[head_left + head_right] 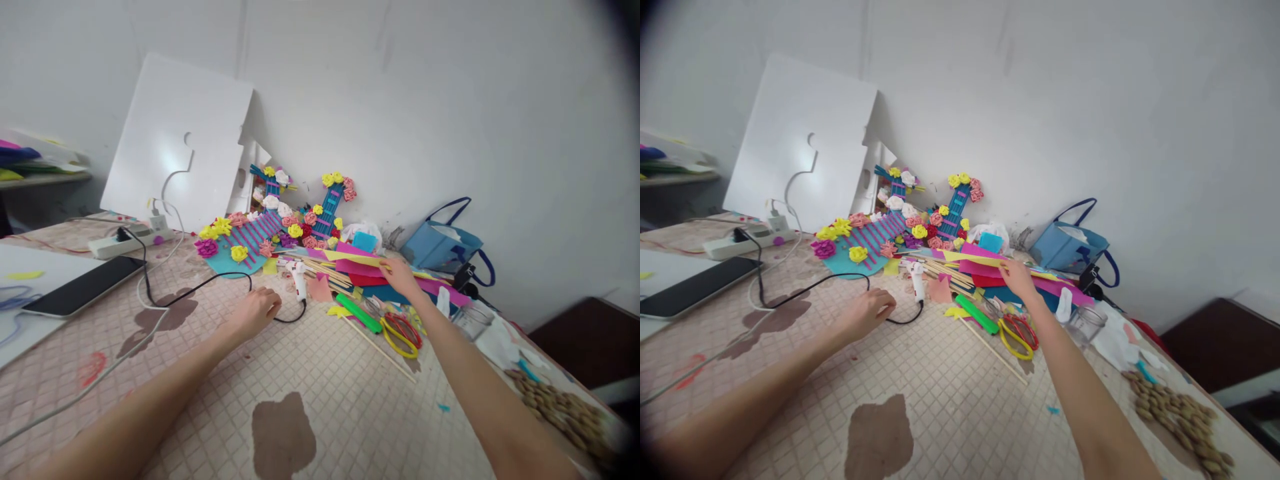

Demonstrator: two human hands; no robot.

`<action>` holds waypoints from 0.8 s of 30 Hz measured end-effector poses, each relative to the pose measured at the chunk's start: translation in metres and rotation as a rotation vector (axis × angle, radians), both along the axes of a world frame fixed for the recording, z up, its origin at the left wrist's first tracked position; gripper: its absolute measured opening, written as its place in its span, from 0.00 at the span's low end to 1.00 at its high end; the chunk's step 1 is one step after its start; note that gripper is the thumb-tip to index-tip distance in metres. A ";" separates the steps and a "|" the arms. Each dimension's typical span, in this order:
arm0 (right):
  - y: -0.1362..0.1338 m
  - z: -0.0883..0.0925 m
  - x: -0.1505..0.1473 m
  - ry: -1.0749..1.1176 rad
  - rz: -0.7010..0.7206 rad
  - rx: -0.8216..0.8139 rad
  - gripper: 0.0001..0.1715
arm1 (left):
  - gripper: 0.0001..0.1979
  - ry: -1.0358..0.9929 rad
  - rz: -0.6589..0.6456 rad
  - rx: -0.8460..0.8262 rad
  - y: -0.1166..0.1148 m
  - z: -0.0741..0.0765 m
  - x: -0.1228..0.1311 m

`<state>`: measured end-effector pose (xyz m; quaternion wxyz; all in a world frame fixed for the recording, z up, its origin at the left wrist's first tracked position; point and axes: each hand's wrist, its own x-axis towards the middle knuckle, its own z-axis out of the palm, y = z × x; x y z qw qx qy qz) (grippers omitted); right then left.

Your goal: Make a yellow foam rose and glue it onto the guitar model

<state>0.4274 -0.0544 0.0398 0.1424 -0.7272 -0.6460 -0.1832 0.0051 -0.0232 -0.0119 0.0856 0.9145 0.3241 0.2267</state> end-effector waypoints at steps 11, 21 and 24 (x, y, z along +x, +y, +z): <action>-0.039 -0.024 -0.010 0.001 0.103 -0.007 0.15 | 0.09 -0.065 0.001 -0.020 -0.004 0.002 0.001; -0.087 0.006 -0.029 0.012 0.286 0.192 0.14 | 0.09 -0.178 -0.009 -0.157 -0.004 -0.002 0.002; -0.109 0.022 -0.056 0.023 0.428 0.285 0.11 | 0.09 -0.223 -0.007 -0.228 -0.003 -0.004 0.002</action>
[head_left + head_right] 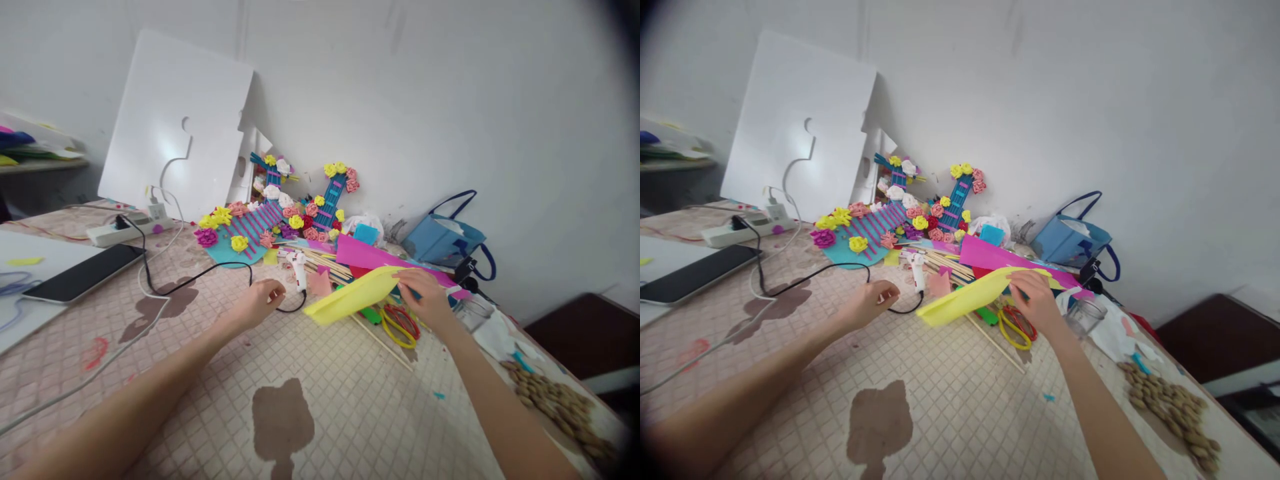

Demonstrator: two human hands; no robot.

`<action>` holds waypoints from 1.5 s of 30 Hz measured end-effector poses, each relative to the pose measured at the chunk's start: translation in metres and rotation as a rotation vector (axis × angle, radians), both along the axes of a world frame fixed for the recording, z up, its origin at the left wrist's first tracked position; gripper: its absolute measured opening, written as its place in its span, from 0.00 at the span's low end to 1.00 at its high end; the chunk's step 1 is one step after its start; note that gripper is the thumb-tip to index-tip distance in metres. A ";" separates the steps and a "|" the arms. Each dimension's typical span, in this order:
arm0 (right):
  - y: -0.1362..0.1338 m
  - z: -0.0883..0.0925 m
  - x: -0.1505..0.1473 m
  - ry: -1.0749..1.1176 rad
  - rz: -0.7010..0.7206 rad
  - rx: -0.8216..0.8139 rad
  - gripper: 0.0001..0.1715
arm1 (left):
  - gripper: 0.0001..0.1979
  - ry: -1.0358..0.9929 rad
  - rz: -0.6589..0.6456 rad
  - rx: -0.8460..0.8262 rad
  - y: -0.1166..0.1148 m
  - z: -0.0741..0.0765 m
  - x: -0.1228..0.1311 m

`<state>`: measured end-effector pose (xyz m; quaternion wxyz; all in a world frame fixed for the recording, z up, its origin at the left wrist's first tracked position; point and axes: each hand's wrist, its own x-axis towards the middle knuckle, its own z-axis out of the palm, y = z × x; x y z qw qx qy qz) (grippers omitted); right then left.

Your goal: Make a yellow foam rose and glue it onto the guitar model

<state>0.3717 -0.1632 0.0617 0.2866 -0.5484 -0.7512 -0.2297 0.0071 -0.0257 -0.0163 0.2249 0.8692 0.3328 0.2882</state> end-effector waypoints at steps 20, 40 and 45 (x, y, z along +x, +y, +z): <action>-0.057 -0.020 -0.093 -0.106 0.278 -0.246 0.10 | 0.22 0.302 -0.297 -0.213 -0.113 0.018 0.019; -0.075 -0.036 -0.091 -0.062 0.284 -0.284 0.09 | 0.21 0.418 -0.195 -0.025 -0.124 0.013 0.021; -0.080 -0.039 -0.091 -0.055 0.276 -0.288 0.09 | 0.23 0.344 -0.194 -0.017 -0.131 0.014 0.026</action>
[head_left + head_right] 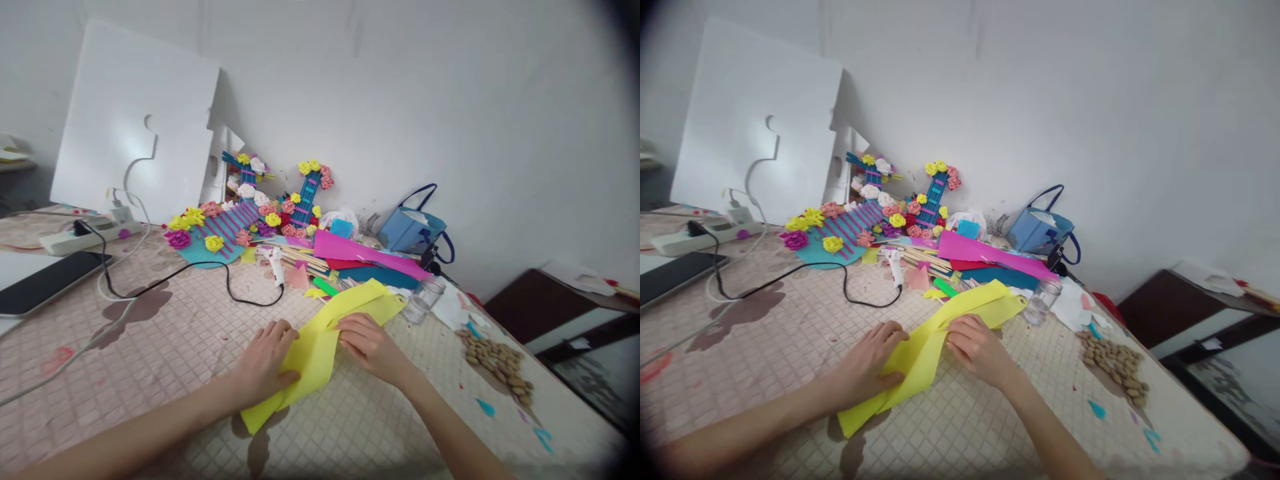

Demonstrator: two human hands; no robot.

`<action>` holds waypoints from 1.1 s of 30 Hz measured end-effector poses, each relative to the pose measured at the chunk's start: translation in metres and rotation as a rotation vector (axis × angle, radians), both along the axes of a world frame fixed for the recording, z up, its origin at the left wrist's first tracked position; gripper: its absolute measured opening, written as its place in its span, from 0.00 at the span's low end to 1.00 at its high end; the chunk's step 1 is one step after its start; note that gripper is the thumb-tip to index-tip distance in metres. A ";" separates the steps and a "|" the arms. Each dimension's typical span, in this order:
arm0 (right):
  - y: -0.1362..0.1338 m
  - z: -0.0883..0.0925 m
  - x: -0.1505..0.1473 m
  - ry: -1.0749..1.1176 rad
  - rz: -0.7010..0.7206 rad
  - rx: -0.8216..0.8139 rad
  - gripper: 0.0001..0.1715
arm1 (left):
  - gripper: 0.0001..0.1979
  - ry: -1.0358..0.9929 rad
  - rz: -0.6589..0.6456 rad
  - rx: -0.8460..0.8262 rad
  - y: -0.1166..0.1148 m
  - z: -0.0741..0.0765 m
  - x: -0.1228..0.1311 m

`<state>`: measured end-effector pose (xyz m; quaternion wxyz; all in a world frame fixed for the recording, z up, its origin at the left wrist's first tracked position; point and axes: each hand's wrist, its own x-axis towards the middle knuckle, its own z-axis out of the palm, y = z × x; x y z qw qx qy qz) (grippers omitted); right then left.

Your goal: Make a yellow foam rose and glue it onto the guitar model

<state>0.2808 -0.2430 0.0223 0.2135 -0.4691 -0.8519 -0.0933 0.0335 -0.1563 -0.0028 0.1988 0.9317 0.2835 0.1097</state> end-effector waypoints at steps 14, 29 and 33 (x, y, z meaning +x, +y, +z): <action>-0.020 -0.012 0.002 0.130 -0.015 -0.074 0.10 | 0.21 0.122 0.039 0.048 -0.007 -0.001 0.010; 0.159 0.005 0.108 -0.002 -0.584 -0.101 0.26 | 0.08 0.087 0.024 -0.154 0.023 0.012 0.000; 0.203 -0.004 0.130 -0.068 -0.715 -0.118 0.27 | 0.08 0.100 0.025 -0.143 0.040 0.023 -0.012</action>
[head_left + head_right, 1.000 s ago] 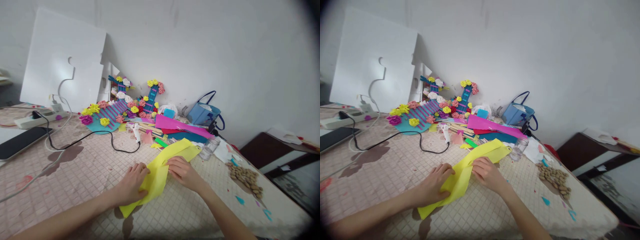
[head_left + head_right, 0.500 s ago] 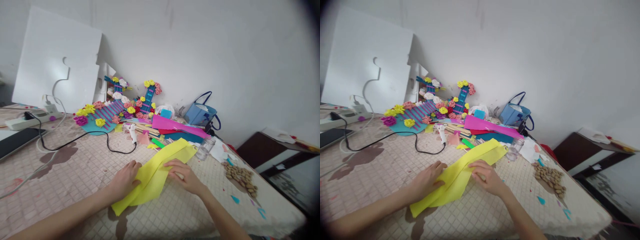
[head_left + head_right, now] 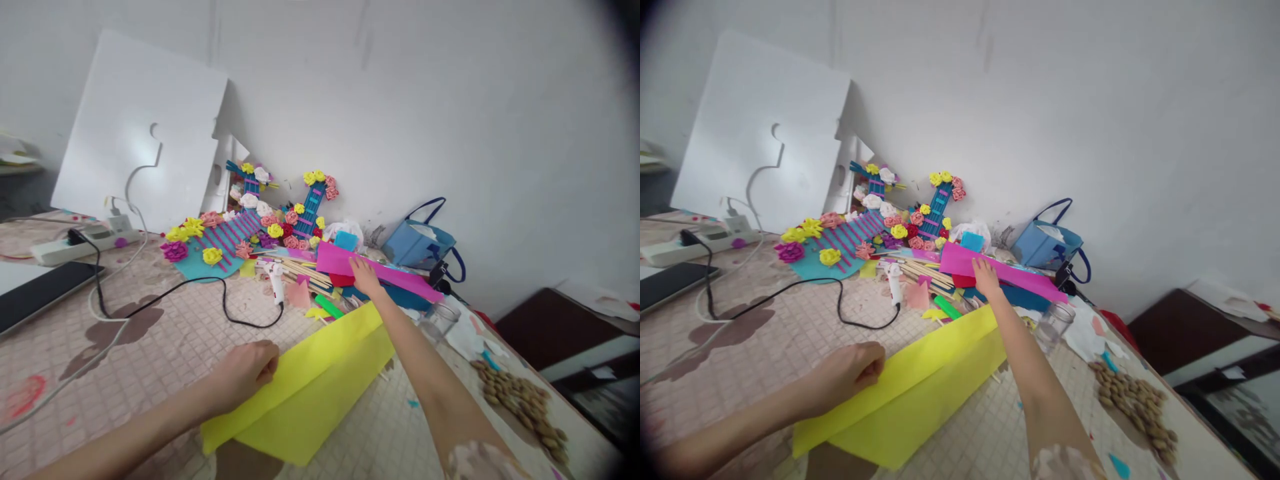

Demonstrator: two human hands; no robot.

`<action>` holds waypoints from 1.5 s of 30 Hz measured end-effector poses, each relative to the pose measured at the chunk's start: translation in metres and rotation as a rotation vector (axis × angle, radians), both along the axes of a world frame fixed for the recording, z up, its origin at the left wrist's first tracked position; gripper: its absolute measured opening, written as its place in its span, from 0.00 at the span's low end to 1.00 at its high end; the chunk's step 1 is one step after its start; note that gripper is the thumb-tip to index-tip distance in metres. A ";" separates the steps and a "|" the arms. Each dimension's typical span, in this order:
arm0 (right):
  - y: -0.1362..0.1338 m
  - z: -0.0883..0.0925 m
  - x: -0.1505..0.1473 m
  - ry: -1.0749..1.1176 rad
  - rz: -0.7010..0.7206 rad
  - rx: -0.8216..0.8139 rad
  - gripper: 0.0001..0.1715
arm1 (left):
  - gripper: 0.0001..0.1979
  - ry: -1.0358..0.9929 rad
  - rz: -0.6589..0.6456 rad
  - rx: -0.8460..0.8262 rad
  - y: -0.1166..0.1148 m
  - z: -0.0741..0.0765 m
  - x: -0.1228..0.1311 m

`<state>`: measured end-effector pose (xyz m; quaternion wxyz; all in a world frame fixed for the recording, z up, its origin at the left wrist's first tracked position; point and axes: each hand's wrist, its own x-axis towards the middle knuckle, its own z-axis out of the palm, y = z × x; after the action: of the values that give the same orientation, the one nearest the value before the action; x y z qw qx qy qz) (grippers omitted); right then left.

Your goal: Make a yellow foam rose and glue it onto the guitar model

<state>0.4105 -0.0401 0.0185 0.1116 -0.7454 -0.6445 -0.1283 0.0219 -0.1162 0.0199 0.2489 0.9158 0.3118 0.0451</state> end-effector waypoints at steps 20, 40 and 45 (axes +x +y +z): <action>0.032 0.041 0.078 -0.005 -0.200 -0.004 0.16 | 0.05 -0.055 0.026 -0.141 0.053 -0.023 -0.034; -0.021 0.020 0.016 0.066 0.288 -0.108 0.26 | 0.06 -0.057 0.012 -0.123 0.065 -0.008 -0.046; -0.071 0.030 -0.037 0.167 0.478 -0.135 0.20 | 0.07 -0.053 -0.024 -0.083 0.068 -0.003 -0.054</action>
<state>0.3733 -0.1109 0.0481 0.1417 -0.5859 -0.7978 0.0071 -0.0318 -0.0482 0.0174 0.2952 0.9069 0.2959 0.0536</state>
